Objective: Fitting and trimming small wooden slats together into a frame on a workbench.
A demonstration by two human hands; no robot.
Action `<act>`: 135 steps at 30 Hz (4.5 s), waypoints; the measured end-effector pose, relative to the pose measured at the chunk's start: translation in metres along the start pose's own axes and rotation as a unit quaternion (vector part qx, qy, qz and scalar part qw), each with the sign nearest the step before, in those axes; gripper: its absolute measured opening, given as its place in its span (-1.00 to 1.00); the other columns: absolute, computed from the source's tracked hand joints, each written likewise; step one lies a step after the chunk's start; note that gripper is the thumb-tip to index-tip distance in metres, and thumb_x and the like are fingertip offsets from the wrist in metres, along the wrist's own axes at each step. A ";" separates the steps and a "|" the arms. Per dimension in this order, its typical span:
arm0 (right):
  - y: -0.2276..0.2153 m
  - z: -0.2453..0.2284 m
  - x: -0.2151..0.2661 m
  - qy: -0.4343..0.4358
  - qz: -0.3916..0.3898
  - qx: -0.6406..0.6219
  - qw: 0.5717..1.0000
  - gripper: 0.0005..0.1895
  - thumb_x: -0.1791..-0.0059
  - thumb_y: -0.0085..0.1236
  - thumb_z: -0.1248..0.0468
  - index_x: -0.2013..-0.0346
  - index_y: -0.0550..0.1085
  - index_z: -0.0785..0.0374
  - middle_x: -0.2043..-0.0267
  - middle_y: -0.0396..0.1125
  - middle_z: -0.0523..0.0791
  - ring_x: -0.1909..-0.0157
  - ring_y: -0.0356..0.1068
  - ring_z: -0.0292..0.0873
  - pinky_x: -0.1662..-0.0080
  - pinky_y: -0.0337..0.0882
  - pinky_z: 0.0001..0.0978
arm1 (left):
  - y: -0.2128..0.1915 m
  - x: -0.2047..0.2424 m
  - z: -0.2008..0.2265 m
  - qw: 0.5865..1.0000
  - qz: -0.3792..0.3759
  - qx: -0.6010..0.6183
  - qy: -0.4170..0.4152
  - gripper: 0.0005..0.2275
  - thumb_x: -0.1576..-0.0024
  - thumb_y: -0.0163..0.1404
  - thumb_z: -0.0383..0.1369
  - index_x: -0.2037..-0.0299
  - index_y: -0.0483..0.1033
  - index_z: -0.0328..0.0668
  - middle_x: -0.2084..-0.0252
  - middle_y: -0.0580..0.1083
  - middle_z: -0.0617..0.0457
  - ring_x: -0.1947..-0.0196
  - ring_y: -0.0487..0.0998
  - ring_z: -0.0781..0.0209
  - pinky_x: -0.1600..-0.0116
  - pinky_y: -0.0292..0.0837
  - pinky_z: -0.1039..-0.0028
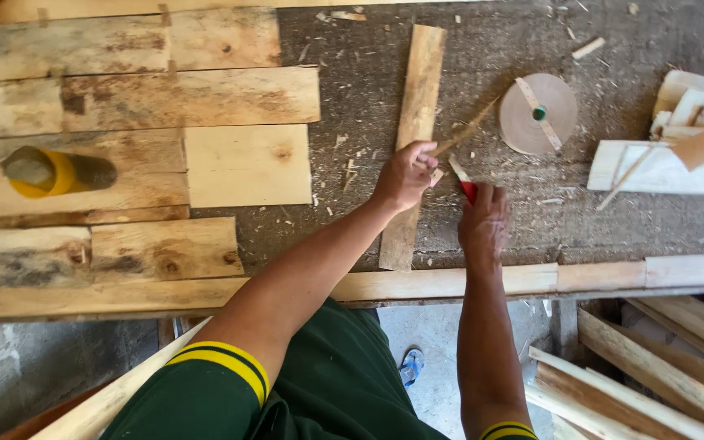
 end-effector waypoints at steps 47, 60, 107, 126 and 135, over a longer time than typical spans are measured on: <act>0.053 -0.678 0.153 -0.368 -0.071 -0.298 0.878 -0.90 -0.05 0.28 0.33 0.27 0.55 0.32 0.13 0.33 -0.05 0.23 0.42 -0.21 0.27 0.44 -0.42 | -0.533 0.301 -0.216 0.762 0.522 0.316 0.217 -0.77 -0.23 0.07 -0.48 -0.07 0.45 -0.27 0.17 0.56 0.02 0.23 0.55 0.31 0.14 0.50 0.53; 0.063 -0.687 0.140 -0.278 -0.019 -0.251 0.927 -0.85 -0.02 0.25 0.25 0.35 0.59 0.30 0.12 0.32 -0.01 0.22 0.41 -0.14 0.13 0.44 -0.28 | -0.542 0.246 -0.222 0.806 0.523 0.250 0.114 -0.34 -0.17 0.16 -0.10 -0.38 0.25 -0.34 -0.34 0.37 -0.27 -0.35 0.40 -0.08 -0.34 0.36 0.29; 0.044 -0.674 0.146 -0.357 -0.030 -0.312 0.880 -0.90 -0.08 0.21 0.36 0.30 0.49 0.32 0.14 0.27 -0.10 0.22 0.34 -0.27 0.23 0.41 -0.45 | -0.540 0.299 -0.184 0.733 0.642 0.098 0.203 -0.53 -0.31 0.03 -0.07 -0.25 0.41 -0.30 -0.43 0.26 -0.27 -0.50 0.22 -0.23 -0.48 0.26 0.07; 0.051 -0.676 0.142 -0.353 -0.018 -0.255 0.900 -0.90 -0.01 0.35 0.35 0.22 0.57 0.29 0.13 0.29 -0.08 0.33 0.33 -0.24 0.27 0.40 -0.40 | -0.553 0.297 -0.170 0.768 0.594 0.014 0.239 -0.92 -0.20 0.10 -0.41 0.27 0.48 -0.22 -0.44 0.26 -0.10 -0.47 0.26 -0.10 -0.45 0.31 0.17; 0.050 -0.692 0.142 -0.366 -0.034 -0.259 0.893 -0.51 0.03 0.44 0.26 -0.14 0.48 0.29 -0.11 0.35 0.00 0.03 0.43 -0.11 0.13 0.49 -0.29 | -0.557 0.291 -0.182 0.797 0.571 0.076 0.183 -0.92 -0.17 0.08 -0.42 0.25 0.50 -0.28 -0.31 0.39 -0.04 -0.12 0.57 0.06 -0.16 0.52 0.33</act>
Point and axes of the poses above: each hand's wrist, its own x-axis away from the middle knuckle, its own y-axis out of the palm, z = x × y, the point moved 10 cm from there along -x, towards the middle knuckle
